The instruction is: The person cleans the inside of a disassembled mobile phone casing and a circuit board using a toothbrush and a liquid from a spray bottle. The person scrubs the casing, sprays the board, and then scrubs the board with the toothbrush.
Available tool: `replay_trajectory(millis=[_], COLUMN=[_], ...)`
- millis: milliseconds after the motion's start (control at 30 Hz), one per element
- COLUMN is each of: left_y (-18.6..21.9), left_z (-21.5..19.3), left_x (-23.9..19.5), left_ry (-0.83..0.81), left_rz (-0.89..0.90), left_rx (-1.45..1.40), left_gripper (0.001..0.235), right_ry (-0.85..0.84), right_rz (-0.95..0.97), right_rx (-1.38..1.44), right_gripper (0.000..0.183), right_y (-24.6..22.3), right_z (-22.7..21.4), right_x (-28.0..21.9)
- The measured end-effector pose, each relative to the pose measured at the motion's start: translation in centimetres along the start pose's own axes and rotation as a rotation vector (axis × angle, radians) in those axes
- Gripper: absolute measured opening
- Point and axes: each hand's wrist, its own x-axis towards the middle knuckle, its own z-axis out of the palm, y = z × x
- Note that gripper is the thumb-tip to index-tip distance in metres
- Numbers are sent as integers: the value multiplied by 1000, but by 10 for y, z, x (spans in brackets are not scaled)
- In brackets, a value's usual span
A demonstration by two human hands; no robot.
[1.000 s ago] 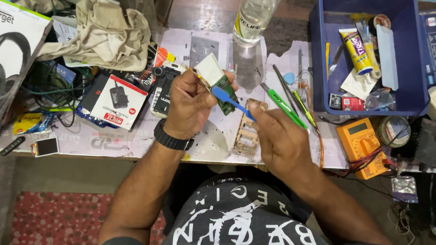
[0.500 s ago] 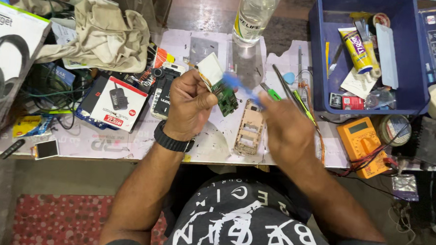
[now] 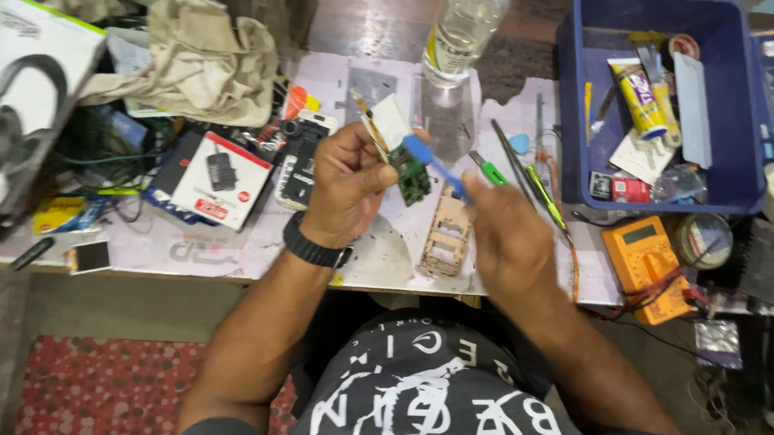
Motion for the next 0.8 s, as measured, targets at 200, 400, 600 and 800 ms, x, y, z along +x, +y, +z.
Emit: replay_trajectory(millis=[200,400,600,800], left_y=[0,-2,1,-1], left_z=[2,-5,-5,-4], left_x=[2,1,2,2], left_ry=[-4,6,14,17], left_rz=[23,7,14,7], left_rx=[0,1,-20,-26], left_gripper=[33,35,38,43], right_ry=[-4,-41,-45,-44], right_rz=[-14,20,35,74], right_rx=[-13,-35,27,49], right_gripper=[44,47,51,51], right_y=[-4,2,-7,-6], right_z=[-1,2,2,5], right_x=[4,-2,-10,-5])
